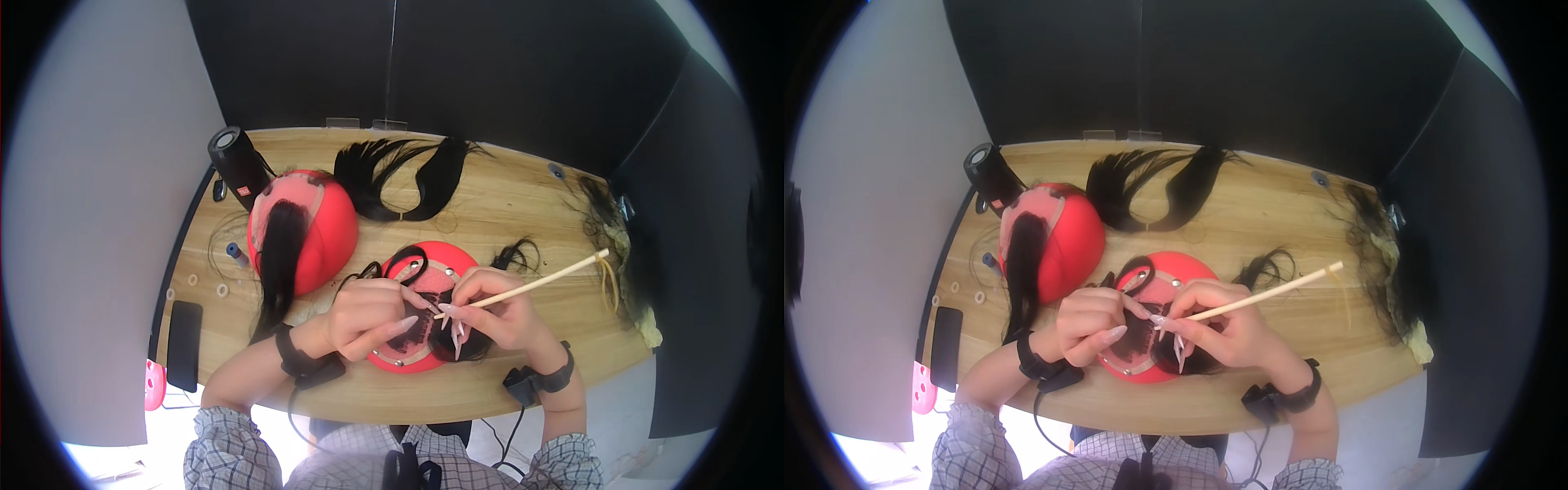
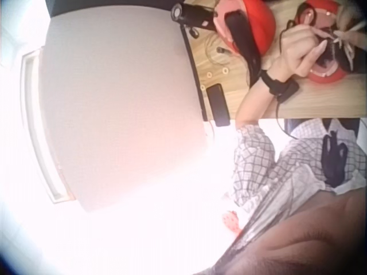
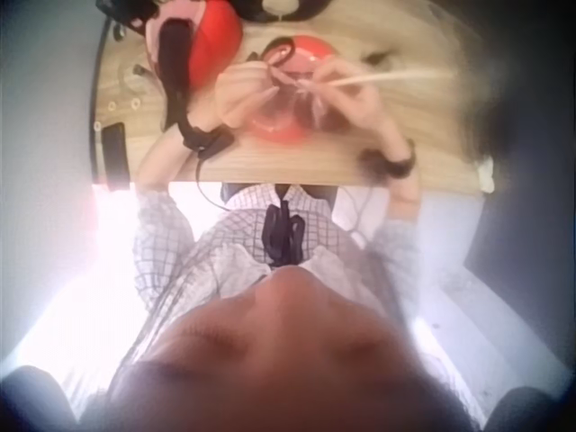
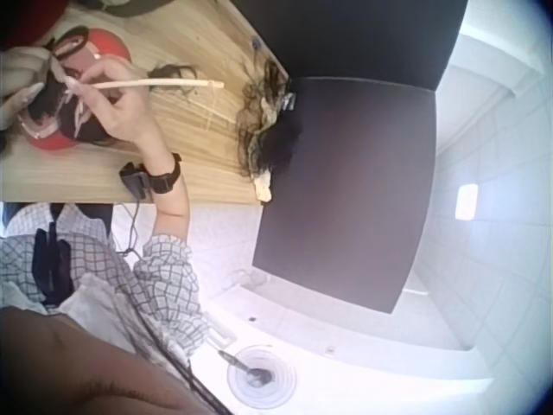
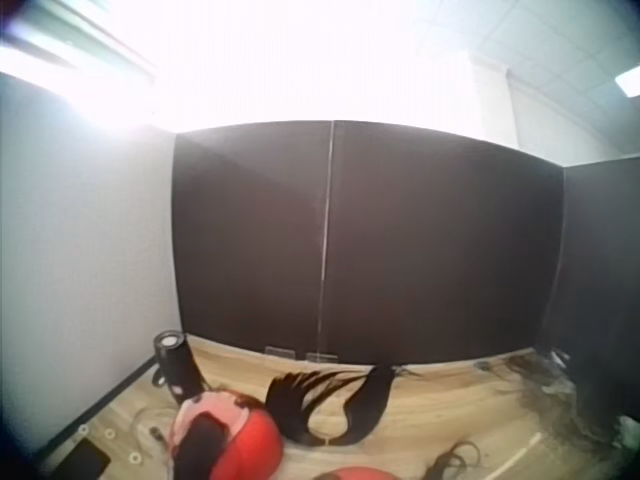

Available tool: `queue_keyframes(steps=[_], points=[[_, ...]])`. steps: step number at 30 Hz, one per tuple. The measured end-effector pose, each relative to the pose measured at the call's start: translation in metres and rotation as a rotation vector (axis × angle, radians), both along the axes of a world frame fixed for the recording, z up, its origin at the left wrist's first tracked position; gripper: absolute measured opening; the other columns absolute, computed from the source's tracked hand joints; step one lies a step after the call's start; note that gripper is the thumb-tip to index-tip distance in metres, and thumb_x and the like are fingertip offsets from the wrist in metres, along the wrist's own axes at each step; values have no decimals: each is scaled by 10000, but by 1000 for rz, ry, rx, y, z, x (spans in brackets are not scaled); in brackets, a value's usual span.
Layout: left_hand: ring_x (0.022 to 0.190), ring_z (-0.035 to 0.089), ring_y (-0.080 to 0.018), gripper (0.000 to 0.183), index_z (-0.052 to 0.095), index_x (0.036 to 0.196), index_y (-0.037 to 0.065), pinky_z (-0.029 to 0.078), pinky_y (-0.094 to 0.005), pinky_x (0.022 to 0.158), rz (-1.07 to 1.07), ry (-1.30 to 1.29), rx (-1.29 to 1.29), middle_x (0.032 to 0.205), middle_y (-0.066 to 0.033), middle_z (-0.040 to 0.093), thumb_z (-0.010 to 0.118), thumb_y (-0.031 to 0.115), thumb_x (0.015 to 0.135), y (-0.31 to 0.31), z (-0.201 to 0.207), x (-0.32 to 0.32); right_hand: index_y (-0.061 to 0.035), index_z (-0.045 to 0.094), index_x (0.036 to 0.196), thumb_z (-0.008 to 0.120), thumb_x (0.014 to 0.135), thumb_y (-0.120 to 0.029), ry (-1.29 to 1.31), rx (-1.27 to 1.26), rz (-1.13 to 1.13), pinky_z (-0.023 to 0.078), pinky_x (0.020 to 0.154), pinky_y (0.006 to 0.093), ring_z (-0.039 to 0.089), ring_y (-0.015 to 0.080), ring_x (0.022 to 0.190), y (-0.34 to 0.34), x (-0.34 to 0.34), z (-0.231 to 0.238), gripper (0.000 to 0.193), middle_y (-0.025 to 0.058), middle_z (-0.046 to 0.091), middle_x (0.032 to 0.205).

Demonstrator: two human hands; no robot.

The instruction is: Using a ventilating needle to attach hair extensions to a mesh wig cap on a mannequin base.

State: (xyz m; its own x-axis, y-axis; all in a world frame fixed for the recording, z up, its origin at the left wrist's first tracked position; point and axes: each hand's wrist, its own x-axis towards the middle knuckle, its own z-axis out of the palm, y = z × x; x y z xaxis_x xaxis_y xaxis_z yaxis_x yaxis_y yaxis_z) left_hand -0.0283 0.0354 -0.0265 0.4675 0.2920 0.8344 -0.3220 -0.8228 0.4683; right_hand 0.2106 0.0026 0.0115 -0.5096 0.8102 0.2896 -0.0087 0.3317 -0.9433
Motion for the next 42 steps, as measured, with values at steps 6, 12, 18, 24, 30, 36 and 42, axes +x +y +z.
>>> queue_keyframes(steps=[6, 12, 18, 24, 30, 36, 42], points=[[597, 583, -316, 150, 606, 731, -76, 600, -460, 766, -2, 13, -7, 623, -142, 541, 559, -25, 865, 1, -1, -2, 19, 635, 933, 637, 954, -21, -2, -67, -19, 517, 537, 203, 645, 75, 624, -3, -2, -3, 45, 52, 647, 813], [606, 598, -315, 152, 623, 758, -91, 603, -457, 774, -1, 19, 4, 629, -142, 546, 550, -13, 866, 1, -3, -1, 17, 623, 953, 620, 967, -25, 76, -145, 26, 514, 534, 196, 635, 68, 614, -2, 1, -11, 44, 40, 649, 765], [597, 596, -310, 159, 631, 771, -102, 605, -460, 771, 0, -5, 21, 626, -141, 539, 541, -6, 860, 2, -4, 0, 24, 609, 950, 616, 970, -24, 68, -114, 15, 502, 516, 200, 623, 65, 595, -2, -1, -12, 53, 39, 635, 758], [593, 590, -310, 161, 621, 758, -100, 605, -467, 768, -13, -1, 17, 621, -140, 531, 531, -10, 857, 3, -6, -1, 23, 600, 939, 611, 973, -27, 28, -36, 30, 485, 492, 201, 606, 67, 566, -2, -1, -9, 61, 38, 618, 755], [588, 578, -306, 171, 620, 751, -100, 605, -470, 773, -12, -3, 16, 616, -138, 522, 527, -11, 863, 2, -5, 0, 25, 608, 898, 625, 957, -20, -25, 118, 47, 480, 486, 204, 615, 76, 562, 2, 0, -6, 76, 62, 616, 778], [580, 566, -302, 177, 620, 750, -102, 605, -471, 776, -26, -8, 4, 616, -138, 518, 525, -11, 869, 2, -4, 0, 26, 612, 877, 626, 957, -24, 15, 134, 79, 469, 473, 200, 619, 82, 559, 4, 2, -7, 96, 75, 619, 788], [580, 567, -301, 176, 613, 743, -102, 605, -467, 776, -20, 0, 8, 617, -141, 518, 527, -12, 867, 2, -3, 0, 30, 614, 918, 605, 979, -41, -2, -54, 42, 507, 512, 200, 623, 80, 577, 0, 3, -4, 94, 66, 630, 793]])
